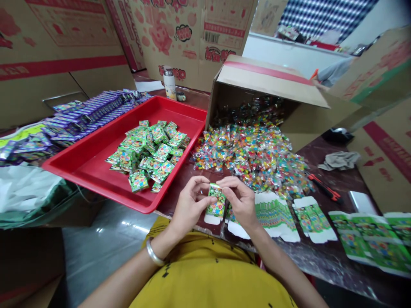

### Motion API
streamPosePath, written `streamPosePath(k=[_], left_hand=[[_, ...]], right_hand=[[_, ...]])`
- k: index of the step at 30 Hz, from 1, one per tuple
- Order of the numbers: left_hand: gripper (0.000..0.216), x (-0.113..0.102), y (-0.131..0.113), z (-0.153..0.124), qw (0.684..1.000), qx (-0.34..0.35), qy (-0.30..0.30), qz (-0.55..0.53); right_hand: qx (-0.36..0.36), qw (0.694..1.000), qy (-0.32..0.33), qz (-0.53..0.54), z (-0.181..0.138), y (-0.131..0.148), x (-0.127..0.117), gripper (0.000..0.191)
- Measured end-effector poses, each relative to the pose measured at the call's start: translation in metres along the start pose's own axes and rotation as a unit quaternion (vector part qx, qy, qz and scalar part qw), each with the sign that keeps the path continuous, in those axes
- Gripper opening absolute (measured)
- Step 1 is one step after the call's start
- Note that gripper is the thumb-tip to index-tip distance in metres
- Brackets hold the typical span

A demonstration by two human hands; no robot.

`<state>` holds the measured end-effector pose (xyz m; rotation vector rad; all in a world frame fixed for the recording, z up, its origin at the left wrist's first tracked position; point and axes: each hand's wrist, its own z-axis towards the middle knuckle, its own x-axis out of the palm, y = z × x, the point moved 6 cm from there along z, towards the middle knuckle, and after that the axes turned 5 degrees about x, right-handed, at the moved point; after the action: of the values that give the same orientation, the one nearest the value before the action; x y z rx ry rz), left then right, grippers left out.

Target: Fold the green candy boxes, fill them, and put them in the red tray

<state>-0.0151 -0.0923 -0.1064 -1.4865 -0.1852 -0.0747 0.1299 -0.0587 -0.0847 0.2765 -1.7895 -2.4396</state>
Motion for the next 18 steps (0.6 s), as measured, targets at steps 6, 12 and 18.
streamPosePath(k=[6,12,18], left_hand=[[0.037,0.002,-0.006,-0.005,0.998,0.009,0.039,0.042],[0.043,0.004,-0.005,-0.005,0.997,-0.008,0.069,0.043],[0.044,0.002,-0.001,-0.004,0.997,-0.019,0.061,0.047]], right_hand=[[0.152,0.986,0.055,0.045,0.012,-0.011,-0.006,0.017],[0.176,0.979,0.096,0.027,0.024,-0.013,-0.011,0.022],[0.055,0.993,0.087,-0.062,0.008,0.003,-0.007,0.015]])
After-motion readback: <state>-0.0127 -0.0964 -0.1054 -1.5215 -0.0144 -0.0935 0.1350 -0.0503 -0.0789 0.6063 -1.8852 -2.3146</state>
